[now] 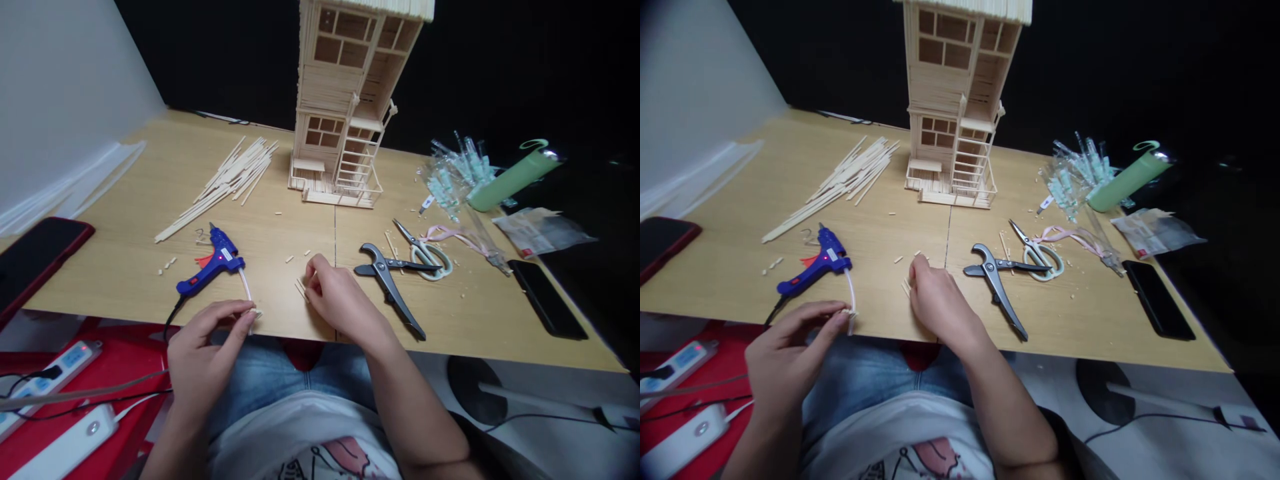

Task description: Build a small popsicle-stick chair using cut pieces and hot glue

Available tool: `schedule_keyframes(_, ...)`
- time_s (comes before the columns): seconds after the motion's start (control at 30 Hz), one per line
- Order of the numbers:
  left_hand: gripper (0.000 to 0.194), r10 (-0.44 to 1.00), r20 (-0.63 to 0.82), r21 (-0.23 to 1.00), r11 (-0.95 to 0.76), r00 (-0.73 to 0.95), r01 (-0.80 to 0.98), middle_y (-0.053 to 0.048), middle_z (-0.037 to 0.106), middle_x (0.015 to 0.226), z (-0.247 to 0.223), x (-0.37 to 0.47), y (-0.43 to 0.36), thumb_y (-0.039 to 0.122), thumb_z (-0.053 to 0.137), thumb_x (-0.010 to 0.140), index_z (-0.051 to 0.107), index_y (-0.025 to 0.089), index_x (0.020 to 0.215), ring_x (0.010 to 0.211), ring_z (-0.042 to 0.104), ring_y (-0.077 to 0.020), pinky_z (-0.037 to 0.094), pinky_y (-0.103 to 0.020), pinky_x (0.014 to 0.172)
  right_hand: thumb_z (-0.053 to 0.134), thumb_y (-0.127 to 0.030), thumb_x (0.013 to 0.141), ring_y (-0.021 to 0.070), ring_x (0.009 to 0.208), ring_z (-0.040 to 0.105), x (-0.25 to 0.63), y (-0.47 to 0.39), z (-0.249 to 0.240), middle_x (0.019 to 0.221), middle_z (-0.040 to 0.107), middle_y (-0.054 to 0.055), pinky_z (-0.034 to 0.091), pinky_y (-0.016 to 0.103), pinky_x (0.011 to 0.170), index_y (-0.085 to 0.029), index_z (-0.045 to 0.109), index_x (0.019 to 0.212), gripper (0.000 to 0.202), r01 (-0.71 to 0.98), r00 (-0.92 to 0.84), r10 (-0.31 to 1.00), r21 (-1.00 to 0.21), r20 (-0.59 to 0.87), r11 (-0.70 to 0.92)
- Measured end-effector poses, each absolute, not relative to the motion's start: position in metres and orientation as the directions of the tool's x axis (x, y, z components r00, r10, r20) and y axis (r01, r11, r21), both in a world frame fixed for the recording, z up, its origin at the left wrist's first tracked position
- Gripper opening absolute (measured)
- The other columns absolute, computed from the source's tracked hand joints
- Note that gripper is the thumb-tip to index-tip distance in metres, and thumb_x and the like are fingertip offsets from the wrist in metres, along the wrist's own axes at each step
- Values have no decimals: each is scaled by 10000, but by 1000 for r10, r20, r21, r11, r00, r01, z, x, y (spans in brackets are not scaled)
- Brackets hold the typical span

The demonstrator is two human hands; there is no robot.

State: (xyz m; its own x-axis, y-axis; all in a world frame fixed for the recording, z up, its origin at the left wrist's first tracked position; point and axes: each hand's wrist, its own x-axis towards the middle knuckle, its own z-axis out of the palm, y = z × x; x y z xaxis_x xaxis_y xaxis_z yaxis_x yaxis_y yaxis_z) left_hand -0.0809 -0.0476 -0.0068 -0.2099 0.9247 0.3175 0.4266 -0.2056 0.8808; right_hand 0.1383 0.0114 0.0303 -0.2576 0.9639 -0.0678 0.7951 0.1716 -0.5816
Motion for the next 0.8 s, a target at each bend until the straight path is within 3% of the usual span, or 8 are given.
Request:
schedule_keyframes(0.17, 138, 917, 355, 857, -242, -181, 455, -16, 784, 955, -8, -80, -47, 234, 783, 835, 793, 273, 967, 848, 722, -175, 568, -268, 807, 459, -46, 909, 167, 776, 642, 145, 9, 27, 883, 697, 30, 444, 259, 708, -205, 512, 1082, 241, 694, -261, 965, -700, -26, 169)
schedule_keyframes(0.37, 156, 916, 364, 844, -249, -166, 474, 3, 779, 957, -9, -82, -46, 219, 783, 839, 782, 282, 981, 853, 717, -159, 568, -260, 823, 626, -2, 803, 195, 1031, 609, 158, 15, 24, 1134, 668, 60, 460, 316, 911, -200, 564, 1109, 370, 585, -504, 863, -718, 43, 377)
schedule_keyframes(0.6, 151, 927, 349, 835, -242, -135, 495, 14, 780, 946, -8, -81, -45, 211, 782, 836, 775, 280, 971, 830, 729, -155, 587, -274, 791, 724, -41, 813, 169, 845, 599, 158, 21, 17, 936, 640, -1, 465, 301, 779, -211, 578, 1102, 366, 573, -474, 880, -755, 11, 318)
schedule_keyframes(0.8, 129, 931, 346, 825, -242, -118, 510, 6, 779, 936, -8, -80, -44, 216, 780, 840, 772, 265, 958, 836, 730, -160, 588, -278, 783, 718, -6, 802, 159, 871, 618, 158, 24, 18, 1014, 667, 17, 484, 290, 804, -214, 584, 1165, 440, 535, -507, 861, -773, 29, 341)
